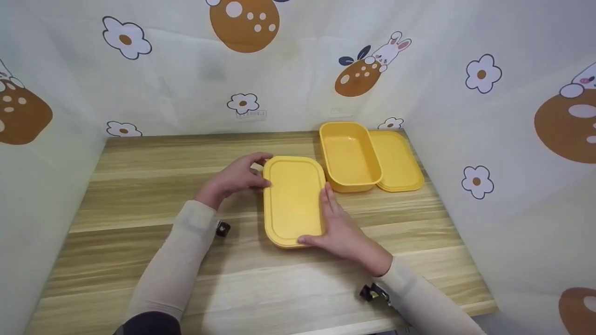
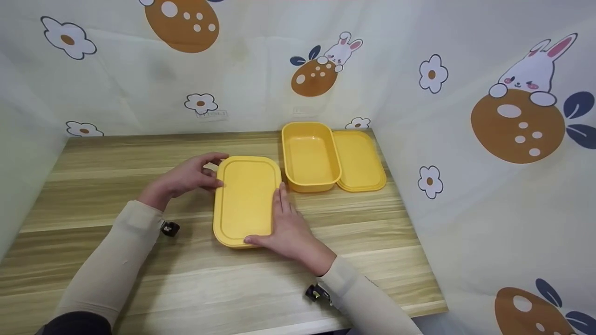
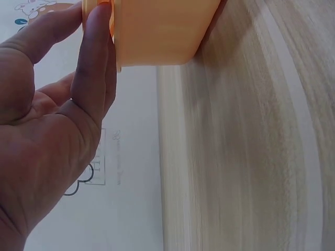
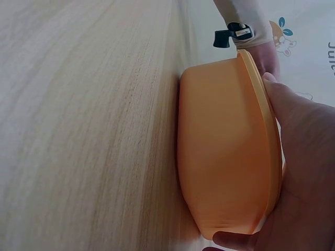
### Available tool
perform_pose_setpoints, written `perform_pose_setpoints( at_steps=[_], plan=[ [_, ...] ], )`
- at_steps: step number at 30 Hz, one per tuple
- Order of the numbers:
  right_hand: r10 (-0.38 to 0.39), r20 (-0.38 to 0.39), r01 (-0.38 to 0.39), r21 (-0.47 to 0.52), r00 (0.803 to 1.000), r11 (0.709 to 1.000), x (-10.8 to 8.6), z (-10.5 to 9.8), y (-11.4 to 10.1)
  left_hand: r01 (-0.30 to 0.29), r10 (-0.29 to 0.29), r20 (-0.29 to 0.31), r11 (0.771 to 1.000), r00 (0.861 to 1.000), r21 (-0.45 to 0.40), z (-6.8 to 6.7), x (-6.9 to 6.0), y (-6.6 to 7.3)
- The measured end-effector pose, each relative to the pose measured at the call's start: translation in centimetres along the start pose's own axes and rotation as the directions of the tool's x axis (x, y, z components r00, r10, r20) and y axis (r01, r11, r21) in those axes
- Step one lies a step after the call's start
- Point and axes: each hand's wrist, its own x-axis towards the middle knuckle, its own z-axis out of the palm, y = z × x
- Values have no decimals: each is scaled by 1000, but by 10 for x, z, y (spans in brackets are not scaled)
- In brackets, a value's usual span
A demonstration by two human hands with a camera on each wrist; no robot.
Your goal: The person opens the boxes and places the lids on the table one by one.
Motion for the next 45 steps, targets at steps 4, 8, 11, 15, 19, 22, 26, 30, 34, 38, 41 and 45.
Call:
perform_pose_setpoints(
  at_steps=[4,8,11,15,19,22,26,30,34,38,41,45],
  plan=[
    [-1,0,1,-5,1000,1000,0,-1,-1,3,-3,-6,1000,1000,-7,0,-1,0],
    [-1,-3,1,-4,1000,1000,0,-1,-3,-12,12,-11,1000,1000,-8,1,-2,0],
    [3,-6,-3,2,1000,1000,0,-2,-4,-29,29,-11,1000,1000,-4,2,-1,-1],
    [5,-5,-5,0,1000,1000,1,-2,-4,-40,40,-13,999,999,-19,2,-1,-1],
    [0,-7,0,-7,1000,1000,1,-1,-3,-51,50,-17,997,999,-58,3,-2,-2],
    [-3,-8,3,-11,1000,1000,2,-1,-3,-60,59,-21,995,998,-77,4,-2,-3],
    [-5,-12,5,-13,1000,1000,2,0,-3,-67,65,-23,995,998,-78,4,-2,-3],
    [-3,-16,2,-10,1000,1000,2,0,-3,-66,64,-24,994,998,-84,4,-1,-4],
    [7,-15,-7,-1,1000,1000,2,0,-2,-54,51,-23,990,998,-132,5,-1,-5],
    [22,-10,-22,1,1000,1000,1,-1,-3,-34,32,-15,979,999,-200,7,1,-7],
    [29,-5,-29,6,1000,1000,1,-2,-4,-25,22,-14,975,1000,-220,8,2,-9],
    [38,3,-38,22,999,999,0,-3,-4,-20,16,-24,974,1000,-225,9,1,-9]
  ],
)
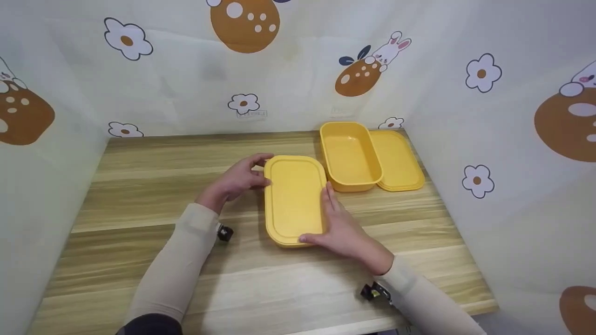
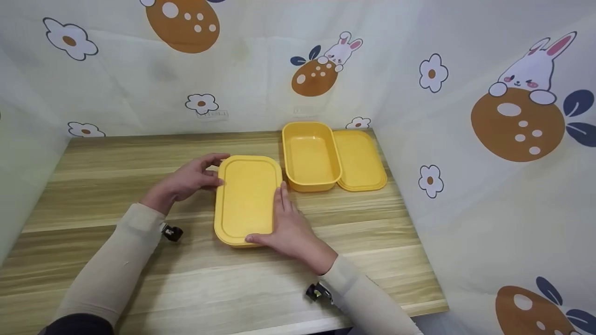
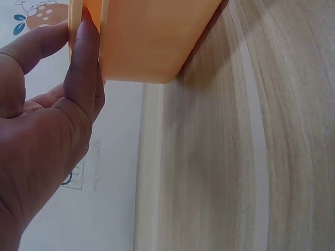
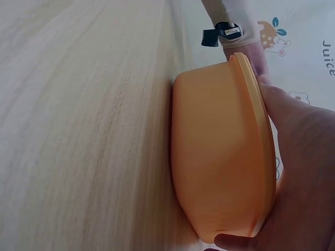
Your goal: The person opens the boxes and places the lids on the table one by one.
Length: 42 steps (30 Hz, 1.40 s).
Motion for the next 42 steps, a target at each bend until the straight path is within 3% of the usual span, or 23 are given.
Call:
perform_pose_setpoints(
  at_steps=[34,42],
  plan=[
    [-27,-18,28,55,999,998,-3,-6,-2,14,-14,-3,991,1000,-131,-2,-5,-1],
    [-3,-53,8,96,999,995,-3,-11,-2,-29,26,-15,986,1000,-163,-5,-8,4]
  ],
)
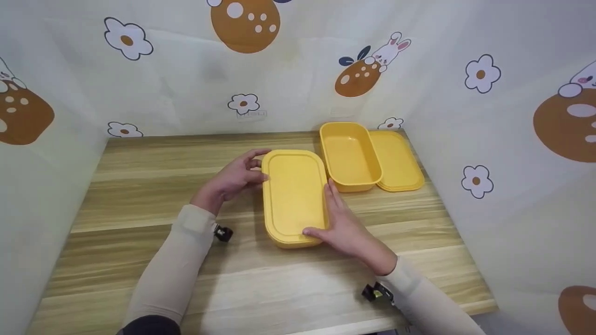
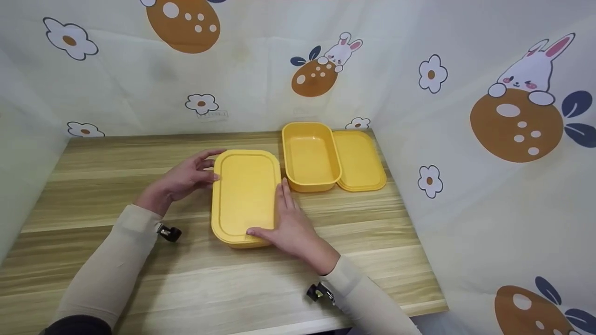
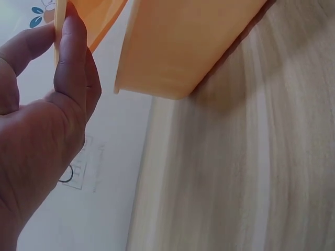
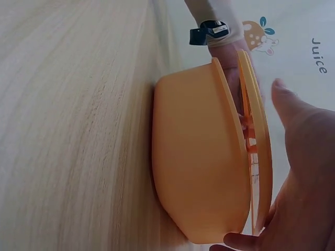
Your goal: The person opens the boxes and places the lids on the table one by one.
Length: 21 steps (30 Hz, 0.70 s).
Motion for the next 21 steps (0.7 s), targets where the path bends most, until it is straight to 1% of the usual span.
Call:
perform_pose_setpoints(
  at_steps=[4,10,15,21],
  plan=[
    [-17,-16,17,-22,1000,1000,0,0,3,-25,25,-13,1000,1000,3,-9,-4,5],
    [-58,2,58,-99,998,993,-1,3,9,-42,42,-43,999,998,2,-24,-15,14],
    [-85,23,88,-154,996,984,1,5,11,-57,56,-47,998,997,-10,-32,-21,17],
    [-95,37,100,-199,995,975,1,9,13,-64,64,-67,998,996,3,-39,-26,19]
  ],
)
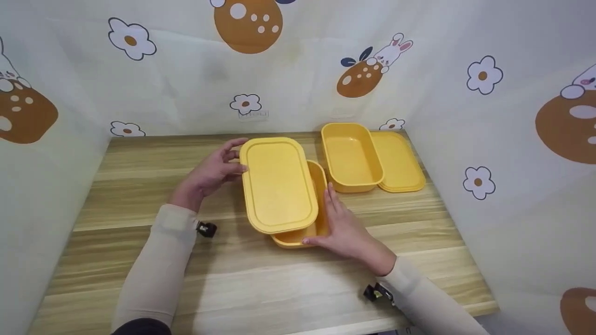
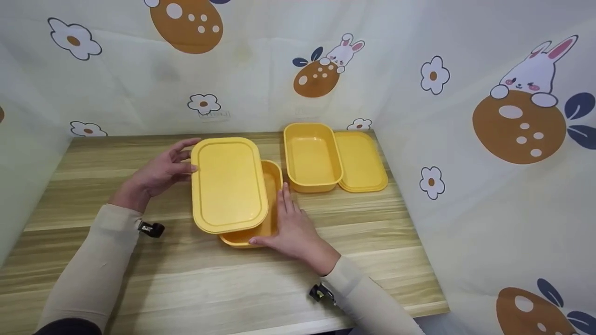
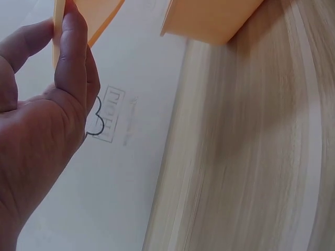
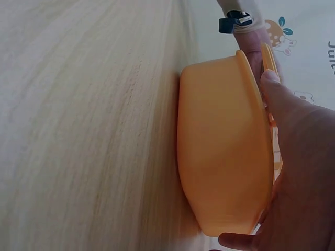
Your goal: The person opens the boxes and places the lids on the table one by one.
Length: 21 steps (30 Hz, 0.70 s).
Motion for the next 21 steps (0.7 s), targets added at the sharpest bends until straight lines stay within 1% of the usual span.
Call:
perform_pose_setpoints(
  at_steps=[4,7,11,16,21],
  plan=[
    [-7,-3,7,-2,1000,1000,0,2,1,-9,9,-5,1000,1000,-4,-3,-3,0],
    [-3,-2,3,-5,1000,1000,1,3,1,-11,11,-20,1000,1000,-11,-5,-4,-2],
    [8,-2,-8,-4,1000,1000,1,3,-1,-1,0,-44,1000,999,-31,-8,-6,-2],
    [20,10,-20,-7,1000,1000,0,2,-1,-1,-2,-55,998,998,-60,-11,-10,1],
    [22,5,-22,26,1000,999,-1,1,-3,-36,31,-56,996,998,-83,-17,-14,3]
  ],
)
